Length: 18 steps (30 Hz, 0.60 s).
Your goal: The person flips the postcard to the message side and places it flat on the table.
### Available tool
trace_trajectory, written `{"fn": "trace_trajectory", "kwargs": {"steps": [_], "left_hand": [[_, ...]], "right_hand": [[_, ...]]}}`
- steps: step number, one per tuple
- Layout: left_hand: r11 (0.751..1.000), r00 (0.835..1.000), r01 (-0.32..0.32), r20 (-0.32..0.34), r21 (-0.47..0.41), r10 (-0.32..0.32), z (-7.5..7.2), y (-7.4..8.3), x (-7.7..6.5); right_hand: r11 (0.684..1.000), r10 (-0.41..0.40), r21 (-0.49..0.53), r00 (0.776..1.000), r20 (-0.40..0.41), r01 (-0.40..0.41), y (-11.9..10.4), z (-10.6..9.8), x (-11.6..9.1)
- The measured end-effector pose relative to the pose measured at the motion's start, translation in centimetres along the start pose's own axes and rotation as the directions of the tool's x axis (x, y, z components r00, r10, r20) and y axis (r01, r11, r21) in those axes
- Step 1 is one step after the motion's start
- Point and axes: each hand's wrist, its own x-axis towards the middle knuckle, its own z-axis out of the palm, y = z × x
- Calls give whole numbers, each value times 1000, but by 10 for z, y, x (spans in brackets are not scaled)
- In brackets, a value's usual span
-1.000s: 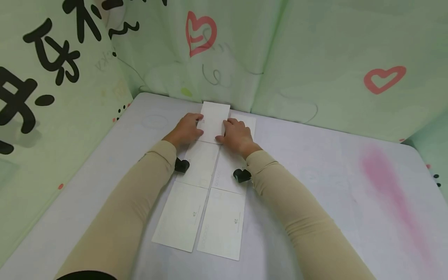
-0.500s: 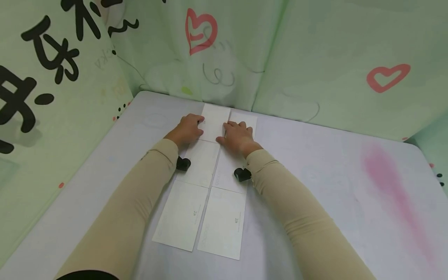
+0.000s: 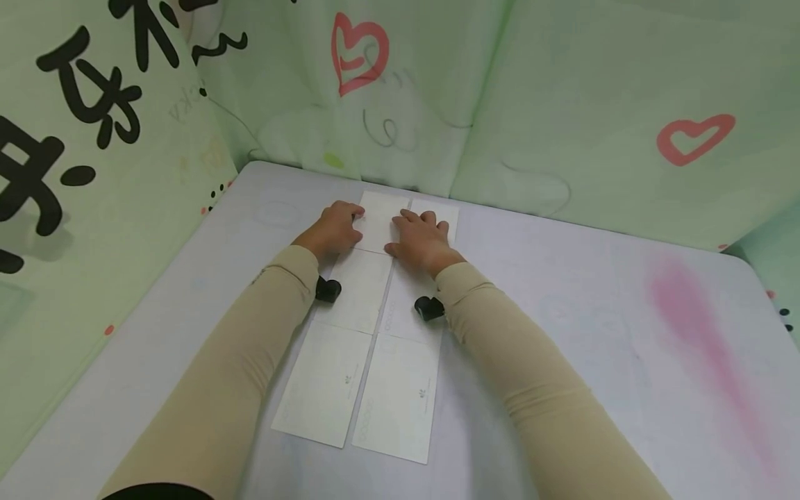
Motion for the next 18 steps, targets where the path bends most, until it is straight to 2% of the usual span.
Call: {"fn": "trace_trajectory", "kwargs": {"steps": [8,11,13,15,18], "left_hand": [[999,1000,-10,2,36,10,-2,5,-3],[999,1000,-20,-16,47,21,0,7,-3],[999,997,-28,-71,28,30,1,9,-7],[998,987,-61,-147,-1,60,-2,13,-14],[993,964,-116,-242,-16,108,-13,23,-35]], "right_hand": [[999,3,38,1000,3,-4,-8,-3,-3],[1000,-13,12,1000,-4,13,-9,-3,-8],[999,-47,-15,999,-26,46,-9,-5,-17],[995,-94,-43,993,-71,92,-7,-11,-30],[986,-157,-77,977,-144,147,3,-25,-59]]}}
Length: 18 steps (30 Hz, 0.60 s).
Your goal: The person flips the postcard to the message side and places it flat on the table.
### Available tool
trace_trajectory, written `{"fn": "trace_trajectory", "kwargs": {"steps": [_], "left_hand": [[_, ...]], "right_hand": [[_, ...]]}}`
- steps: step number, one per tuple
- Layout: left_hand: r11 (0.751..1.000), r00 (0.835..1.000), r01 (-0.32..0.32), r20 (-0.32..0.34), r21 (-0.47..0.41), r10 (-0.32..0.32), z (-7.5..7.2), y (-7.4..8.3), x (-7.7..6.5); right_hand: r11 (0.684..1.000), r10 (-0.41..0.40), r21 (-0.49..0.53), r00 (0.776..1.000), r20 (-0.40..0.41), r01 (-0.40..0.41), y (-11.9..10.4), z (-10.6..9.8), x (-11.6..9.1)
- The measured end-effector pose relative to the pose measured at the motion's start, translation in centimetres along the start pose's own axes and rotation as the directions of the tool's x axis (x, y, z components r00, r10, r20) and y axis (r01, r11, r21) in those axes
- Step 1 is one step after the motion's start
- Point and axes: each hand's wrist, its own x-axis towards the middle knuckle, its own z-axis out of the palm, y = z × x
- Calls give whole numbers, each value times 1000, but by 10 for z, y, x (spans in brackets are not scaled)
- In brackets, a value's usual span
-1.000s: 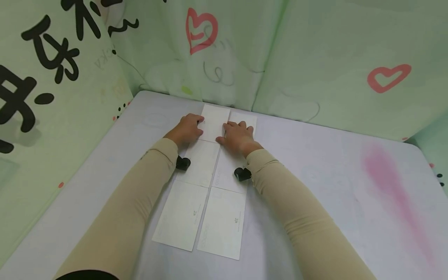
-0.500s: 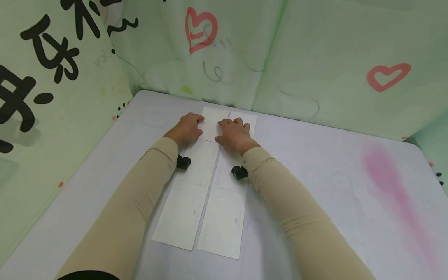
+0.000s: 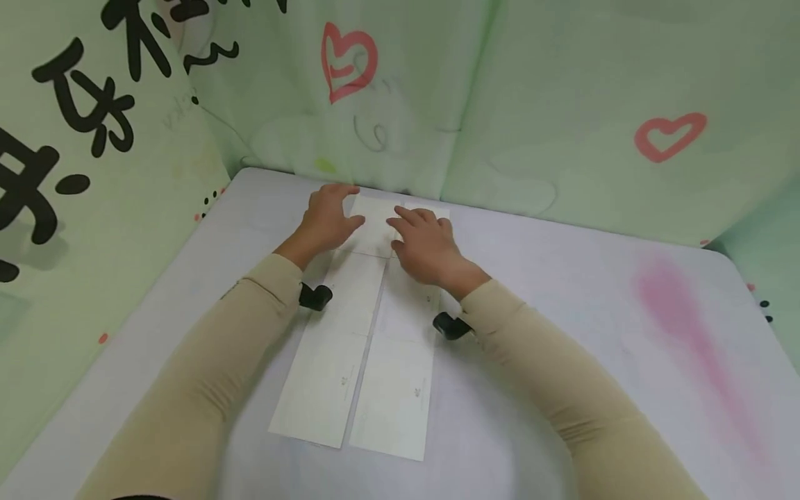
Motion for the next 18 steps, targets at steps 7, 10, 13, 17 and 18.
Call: {"fn": "trace_trajectory", "kwargs": {"steps": [7,10,13,17,18], "left_hand": [[982,990,-129,-33,137,134,-27,22,-61],[963,984,-164,-27,216,173,-26,23,-93],[947,983,-177,3,269,183,-22,20,-124],[936,986,-170,52,308,161,-14,15,-158],[933,986,-166,63,318,154,-12,14,-166]], "right_hand": [[999,-27,-27,992,-122,24,25,-22,-86],[1000,-7,-20,988,-152,4,28,-19,-125],[1000,23,-10,986,-166,-25,27,-13,-159],[997,58,-30,980,-192,-65,26,-3,-196],[997,65,-38,978,-199,-74,25,0,-205]]}}
